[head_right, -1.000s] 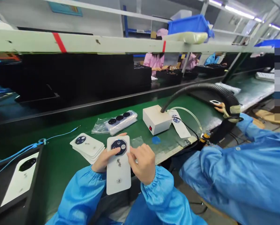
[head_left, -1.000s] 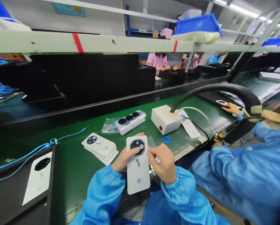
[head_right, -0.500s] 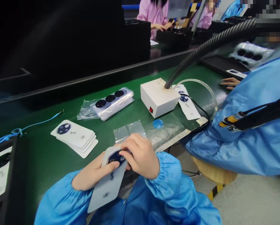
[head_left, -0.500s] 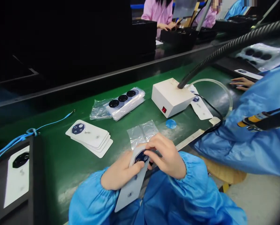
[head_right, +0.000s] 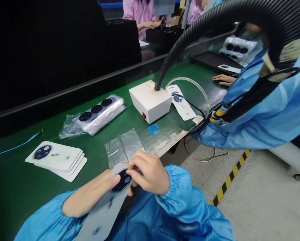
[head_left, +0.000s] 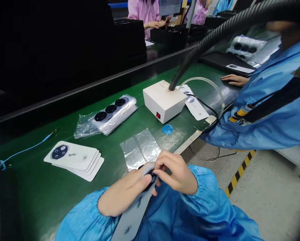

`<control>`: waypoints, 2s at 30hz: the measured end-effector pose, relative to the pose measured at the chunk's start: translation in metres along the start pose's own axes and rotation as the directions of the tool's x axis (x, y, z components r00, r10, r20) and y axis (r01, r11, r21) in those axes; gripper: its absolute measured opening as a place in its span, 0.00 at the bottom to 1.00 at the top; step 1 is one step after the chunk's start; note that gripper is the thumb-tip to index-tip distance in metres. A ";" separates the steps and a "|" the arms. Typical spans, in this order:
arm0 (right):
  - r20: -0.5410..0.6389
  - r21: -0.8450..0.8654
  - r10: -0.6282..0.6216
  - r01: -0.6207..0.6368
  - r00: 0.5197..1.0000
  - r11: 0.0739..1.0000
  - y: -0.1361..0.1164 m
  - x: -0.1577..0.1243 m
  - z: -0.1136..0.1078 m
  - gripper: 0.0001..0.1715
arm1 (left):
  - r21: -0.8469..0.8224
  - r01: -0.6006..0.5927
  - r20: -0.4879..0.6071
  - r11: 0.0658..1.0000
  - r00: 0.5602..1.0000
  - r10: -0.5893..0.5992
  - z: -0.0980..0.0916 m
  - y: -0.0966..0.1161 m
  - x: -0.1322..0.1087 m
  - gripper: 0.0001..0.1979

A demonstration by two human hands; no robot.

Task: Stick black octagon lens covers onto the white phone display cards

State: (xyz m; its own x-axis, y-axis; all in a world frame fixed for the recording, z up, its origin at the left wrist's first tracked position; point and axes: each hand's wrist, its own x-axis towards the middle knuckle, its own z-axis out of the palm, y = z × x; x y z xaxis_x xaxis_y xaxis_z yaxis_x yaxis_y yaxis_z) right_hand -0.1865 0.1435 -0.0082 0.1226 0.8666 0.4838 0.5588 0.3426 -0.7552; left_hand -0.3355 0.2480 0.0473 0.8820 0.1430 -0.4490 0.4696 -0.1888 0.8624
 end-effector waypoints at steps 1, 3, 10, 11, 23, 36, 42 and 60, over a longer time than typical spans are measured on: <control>-0.016 -0.028 -0.014 0.013 1.000 1.000 0.000 0.001 -0.003 0.04 | -0.013 0.007 -0.013 1.000 1.000 -0.007 0.001 0.003 0.001 0.23; -0.048 -0.101 -0.059 0.054 0.997 0.993 0.000 0.004 -0.007 0.04 | -0.057 -0.008 -0.042 0.998 0.999 0.005 0.002 0.006 0.004 0.25; -0.111 -0.356 -0.212 0.161 0.971 0.921 -0.001 0.015 -0.005 0.05 | -0.301 -0.020 -0.079 0.953 0.997 -0.004 0.004 -0.010 0.012 0.28; -0.113 -0.383 -0.226 0.167 0.967 0.909 -0.001 0.016 -0.003 0.05 | -0.321 -0.031 -0.094 0.946 0.996 0.001 0.003 -0.014 0.013 0.28; -0.094 -0.245 -0.106 0.080 0.990 0.966 0.007 0.048 0.010 0.03 | -0.609 -0.170 -0.149 0.775 0.984 0.099 -0.010 -0.032 0.016 0.25; 0.130 -0.442 -0.007 0.064 0.992 0.895 0.039 0.015 0.014 0.13 | -0.837 -0.395 -0.449 0.378 0.891 -0.065 -0.078 -0.057 -0.024 0.27; 0.429 -0.567 0.044 0.231 0.902 0.791 0.060 0.031 0.012 0.19 | -0.951 -0.225 -0.265 0.210 0.946 -0.185 -0.075 -0.064 0.006 0.29; 0.211 -0.333 -0.151 0.216 0.966 0.918 0.046 0.083 0.026 0.11 | -0.901 -0.275 -0.358 0.334 0.908 -0.217 -0.074 -0.065 0.003 0.31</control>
State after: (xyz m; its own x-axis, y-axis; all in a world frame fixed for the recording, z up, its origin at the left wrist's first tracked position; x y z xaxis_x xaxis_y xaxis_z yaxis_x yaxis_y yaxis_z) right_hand -0.1720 0.2411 -0.0143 -0.1393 0.8617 0.4880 0.8122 0.3813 -0.4415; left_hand -0.3667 0.3329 0.0072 0.6855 0.5184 -0.5111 -0.1207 0.7733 0.6224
